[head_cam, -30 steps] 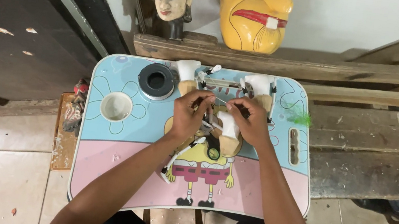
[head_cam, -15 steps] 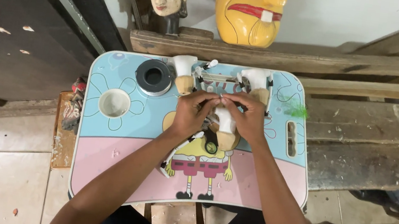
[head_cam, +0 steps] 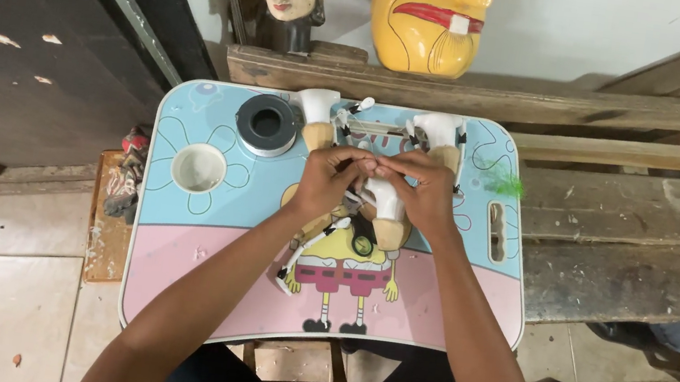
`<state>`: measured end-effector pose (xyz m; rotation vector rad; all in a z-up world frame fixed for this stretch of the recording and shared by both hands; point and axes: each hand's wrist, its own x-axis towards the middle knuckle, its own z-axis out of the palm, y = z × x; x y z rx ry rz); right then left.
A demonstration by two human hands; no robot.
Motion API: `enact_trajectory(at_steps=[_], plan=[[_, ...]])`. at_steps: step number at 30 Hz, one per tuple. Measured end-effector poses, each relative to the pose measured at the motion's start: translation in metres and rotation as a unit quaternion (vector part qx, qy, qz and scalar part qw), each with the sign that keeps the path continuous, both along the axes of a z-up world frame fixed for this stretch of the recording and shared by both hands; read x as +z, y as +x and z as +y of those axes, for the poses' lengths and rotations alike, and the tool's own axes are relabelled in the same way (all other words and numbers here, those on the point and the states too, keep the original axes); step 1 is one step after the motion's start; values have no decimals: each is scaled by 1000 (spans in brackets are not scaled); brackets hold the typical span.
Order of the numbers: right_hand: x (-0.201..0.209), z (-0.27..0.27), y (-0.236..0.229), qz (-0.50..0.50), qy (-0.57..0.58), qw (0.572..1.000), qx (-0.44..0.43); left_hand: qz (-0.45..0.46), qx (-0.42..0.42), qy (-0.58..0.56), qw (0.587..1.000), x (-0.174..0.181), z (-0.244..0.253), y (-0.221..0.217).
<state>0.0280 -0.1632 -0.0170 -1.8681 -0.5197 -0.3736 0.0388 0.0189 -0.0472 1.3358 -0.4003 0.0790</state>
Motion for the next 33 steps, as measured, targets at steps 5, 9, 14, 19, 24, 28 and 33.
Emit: enact_trajectory(at_steps=[5,9,14,19,24,28,33], plan=[[-4,-2,2,-59,-80,995,-10,43,-10,9,999,4,3,-3],[-1,0,2,-109,-124,986,-33,46,-6,4,999,-2,0,-1],[-11,1,3,-74,-66,994,-53,16,33,28,999,-13,-4,-2],[-4,3,-1,31,-24,998,-46,-38,56,25,997,-16,-4,-1],[-6,6,-3,133,42,990,-22,-95,79,25,992,-15,-3,-1],[-9,4,-1,138,42,989,-22,-102,90,26,990,-4,-2,-4],[-5,10,-6,133,28,990,-45,-134,112,80,981,9,3,-9]])
